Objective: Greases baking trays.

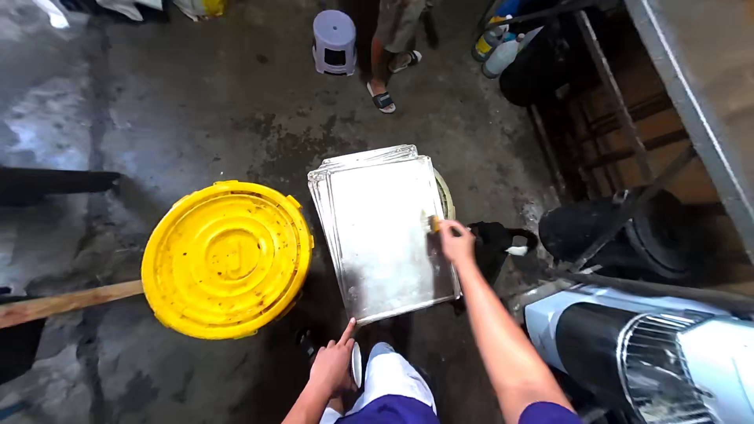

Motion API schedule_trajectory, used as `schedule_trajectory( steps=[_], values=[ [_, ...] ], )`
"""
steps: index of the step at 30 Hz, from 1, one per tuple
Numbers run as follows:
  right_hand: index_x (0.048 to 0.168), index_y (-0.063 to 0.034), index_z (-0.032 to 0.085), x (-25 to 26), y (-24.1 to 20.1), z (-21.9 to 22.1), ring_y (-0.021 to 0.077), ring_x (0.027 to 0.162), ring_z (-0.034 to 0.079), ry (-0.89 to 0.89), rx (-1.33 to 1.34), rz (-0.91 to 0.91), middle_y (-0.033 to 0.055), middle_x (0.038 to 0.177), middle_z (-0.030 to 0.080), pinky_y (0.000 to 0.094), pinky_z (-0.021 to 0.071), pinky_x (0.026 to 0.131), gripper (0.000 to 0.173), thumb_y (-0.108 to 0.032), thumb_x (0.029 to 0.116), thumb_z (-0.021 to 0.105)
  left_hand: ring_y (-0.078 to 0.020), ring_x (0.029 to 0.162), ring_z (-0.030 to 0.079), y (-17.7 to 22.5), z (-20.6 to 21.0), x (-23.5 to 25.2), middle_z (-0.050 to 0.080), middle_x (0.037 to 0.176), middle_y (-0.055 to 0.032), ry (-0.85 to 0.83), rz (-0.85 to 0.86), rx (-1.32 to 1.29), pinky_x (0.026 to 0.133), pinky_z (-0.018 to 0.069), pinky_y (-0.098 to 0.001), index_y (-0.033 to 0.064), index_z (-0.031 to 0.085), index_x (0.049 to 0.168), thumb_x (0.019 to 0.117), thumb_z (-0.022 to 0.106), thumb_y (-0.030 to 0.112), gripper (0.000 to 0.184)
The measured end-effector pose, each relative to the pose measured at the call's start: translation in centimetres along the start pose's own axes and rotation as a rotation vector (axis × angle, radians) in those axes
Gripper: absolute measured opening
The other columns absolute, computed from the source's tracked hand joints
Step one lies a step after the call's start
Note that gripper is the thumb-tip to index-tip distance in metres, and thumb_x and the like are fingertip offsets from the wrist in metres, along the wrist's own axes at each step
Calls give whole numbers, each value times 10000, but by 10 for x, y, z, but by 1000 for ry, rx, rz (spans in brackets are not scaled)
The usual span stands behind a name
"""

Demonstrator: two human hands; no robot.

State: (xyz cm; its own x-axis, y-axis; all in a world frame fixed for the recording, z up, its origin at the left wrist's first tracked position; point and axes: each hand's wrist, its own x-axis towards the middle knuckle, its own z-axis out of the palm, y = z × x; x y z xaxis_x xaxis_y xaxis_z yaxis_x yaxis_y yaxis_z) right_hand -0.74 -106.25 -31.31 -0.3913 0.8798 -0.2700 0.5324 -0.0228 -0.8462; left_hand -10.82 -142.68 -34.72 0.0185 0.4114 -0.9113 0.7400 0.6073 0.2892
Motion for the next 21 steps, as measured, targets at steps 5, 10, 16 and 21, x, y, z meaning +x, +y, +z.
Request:
schedule_trajectory(
  steps=[5,10,16,21],
  values=[
    [1199,19,633,-47,42,-87,207,773,660,241,528,495,136,957,705,373,561,698,515,-344,1130,274,-380,1371,505,-6,-1,-3,19,1742,35,-10,79,-47,989,520,-586,148,455,1530,679,912,478,1021],
    [1219,-6,604,-127,98,-68,270,920,642,275,693,763,160,1091,673,473,539,791,521,-402,1120,280,-354,1416,468,-39,-1,-10,420,1575,-214,300,371,-660,1163,425,-489,25,621,1323,549,973,407,932],
    [1242,-22,609,-133,108,-66,309,1019,639,312,810,822,178,1180,663,512,529,850,517,-409,1121,288,-212,1107,682,-12,-33,14,665,1261,-170,471,290,-1418,955,584,-397,-8,423,1461,753,826,133,827],
    [1238,-19,626,-139,98,-60,317,1023,639,230,699,852,175,1207,659,513,534,848,484,-377,1123,321,-242,1098,691,-5,-38,13,677,1229,-190,526,247,-1519,959,586,-413,-35,453,1408,788,820,82,729]
  ],
)
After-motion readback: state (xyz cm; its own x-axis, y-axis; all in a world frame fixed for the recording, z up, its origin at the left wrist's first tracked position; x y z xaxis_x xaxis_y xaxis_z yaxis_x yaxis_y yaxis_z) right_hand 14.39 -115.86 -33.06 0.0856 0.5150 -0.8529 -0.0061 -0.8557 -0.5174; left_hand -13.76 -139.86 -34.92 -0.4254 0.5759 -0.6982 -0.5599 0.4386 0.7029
